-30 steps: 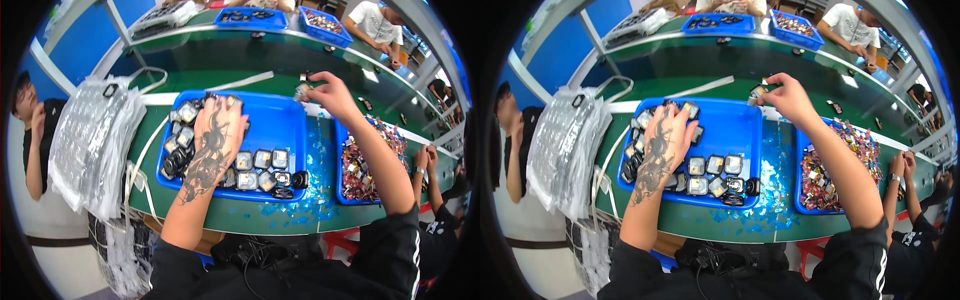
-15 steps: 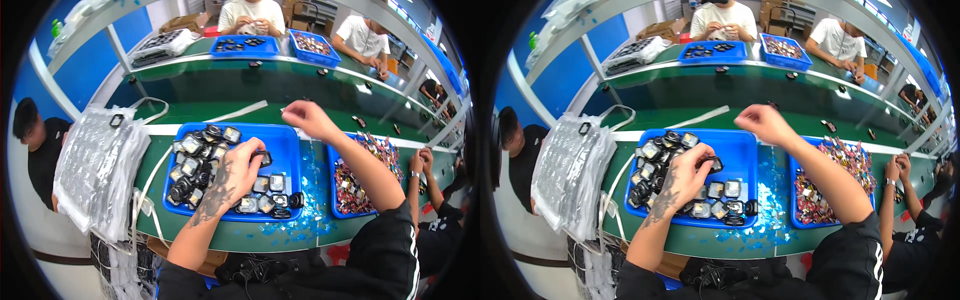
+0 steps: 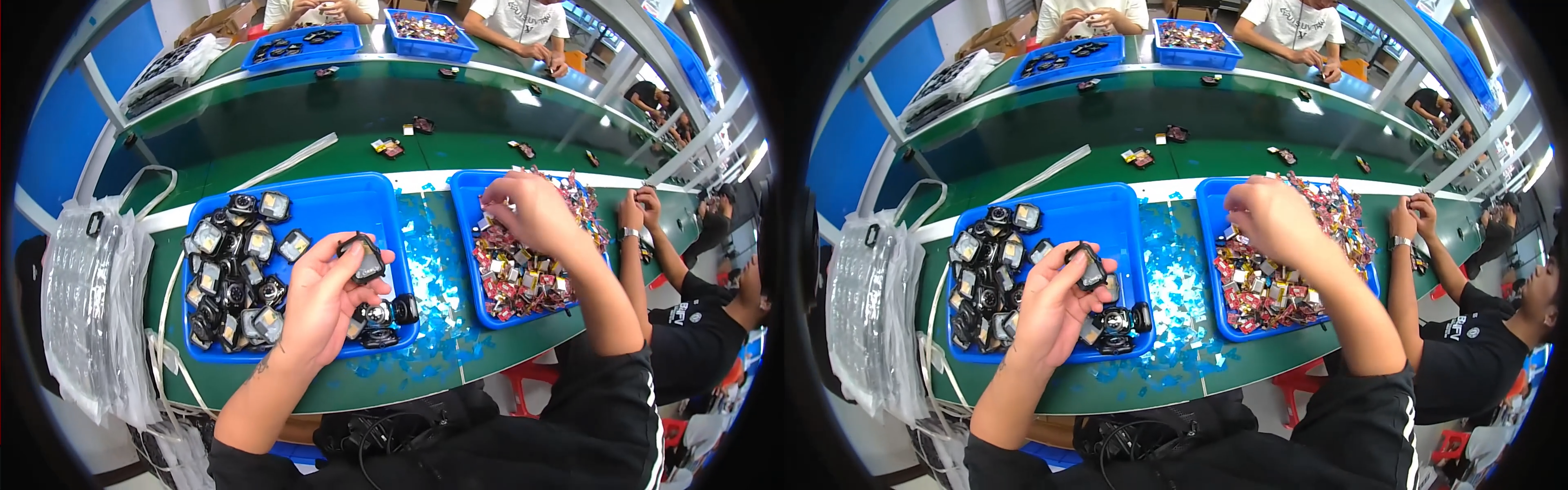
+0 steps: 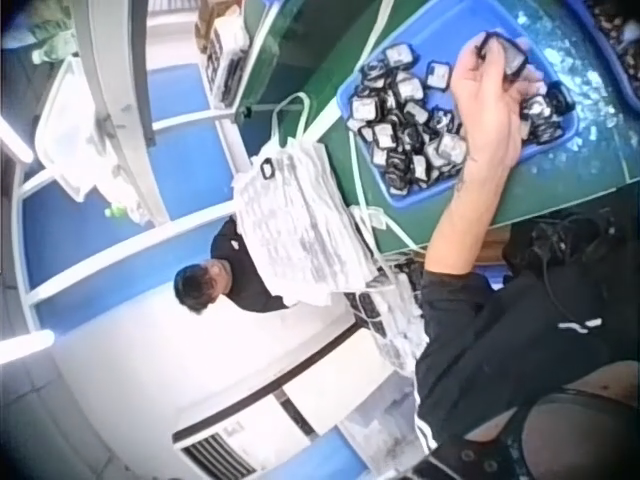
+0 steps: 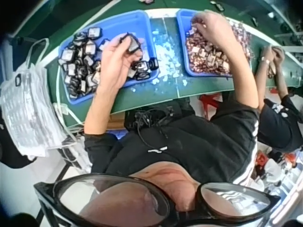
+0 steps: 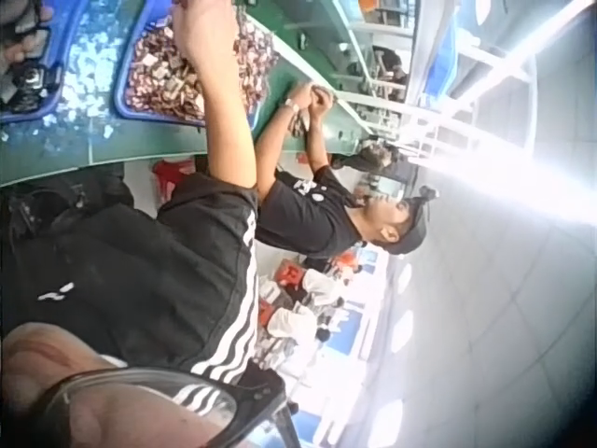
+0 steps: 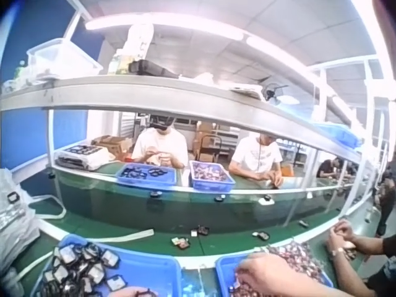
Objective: The recorder is assembling and inspecting small electronic components, specifically smartwatch housings and batteries, at a factory assembly line.
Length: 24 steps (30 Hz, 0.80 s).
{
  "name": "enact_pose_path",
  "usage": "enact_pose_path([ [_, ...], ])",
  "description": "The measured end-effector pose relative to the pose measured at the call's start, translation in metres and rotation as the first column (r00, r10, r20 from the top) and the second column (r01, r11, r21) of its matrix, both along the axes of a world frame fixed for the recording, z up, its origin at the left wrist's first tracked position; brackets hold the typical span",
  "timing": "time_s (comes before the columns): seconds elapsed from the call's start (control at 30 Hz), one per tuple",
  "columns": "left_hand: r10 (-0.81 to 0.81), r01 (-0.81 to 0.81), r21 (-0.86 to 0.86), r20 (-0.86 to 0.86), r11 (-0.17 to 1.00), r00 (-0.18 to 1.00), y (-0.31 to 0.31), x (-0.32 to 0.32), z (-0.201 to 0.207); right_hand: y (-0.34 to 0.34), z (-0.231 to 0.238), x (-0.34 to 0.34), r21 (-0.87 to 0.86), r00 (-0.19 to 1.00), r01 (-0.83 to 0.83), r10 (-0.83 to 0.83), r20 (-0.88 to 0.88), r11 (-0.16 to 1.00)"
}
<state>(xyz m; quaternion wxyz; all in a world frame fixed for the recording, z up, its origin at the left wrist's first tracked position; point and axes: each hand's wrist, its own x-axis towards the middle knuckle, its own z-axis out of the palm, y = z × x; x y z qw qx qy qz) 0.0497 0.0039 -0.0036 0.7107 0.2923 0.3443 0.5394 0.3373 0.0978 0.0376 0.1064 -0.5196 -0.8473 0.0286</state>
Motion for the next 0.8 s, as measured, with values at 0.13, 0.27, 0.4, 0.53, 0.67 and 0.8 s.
enact_pose_path([
  [0.13, -0.007, 0.007, 0.007, -0.037, 1.0, 0.999, -0.003, 0.003, -0.003, 0.015, -0.018, 0.012, -0.106, 0.956, -0.18, 0.199, 0.213, 0.978],
  [0.27, 0.029, -0.007, 0.11, -0.2, 0.994, 0.979, -0.005, 0.008, -0.001, 0.016, -0.003, 0.005, -0.219, 0.975, -0.155, 0.185, 0.12, 0.963],
  [0.4, 0.026, 0.057, 0.228, -0.346, 0.972, 0.938, -0.005, 0.008, -0.002, 0.013, 0.005, 0.019, -0.313, 0.893, -0.089, -0.063, -0.445, 0.946],
  [0.53, 0.033, 0.103, 0.297, -0.418, 0.949, 0.908, -0.006, 0.007, -0.009, -0.015, 0.012, 0.02, -0.56, 0.595, -0.073, -0.414, -0.689, 0.825],
  [0.67, 0.103, 0.158, 0.401, -0.556, 0.902, 0.825, -0.013, 0.015, -0.014, -0.063, -0.009, -0.013, -0.497, 0.178, -0.425, -0.469, -0.865, 0.756],
  [0.8, -0.081, 0.198, 0.209, -0.464, 0.958, 0.882, -0.016, 0.024, 0.0, -0.098, -0.021, -0.051, -0.396, 0.086, -0.492, -0.41, -0.908, 0.775],
])
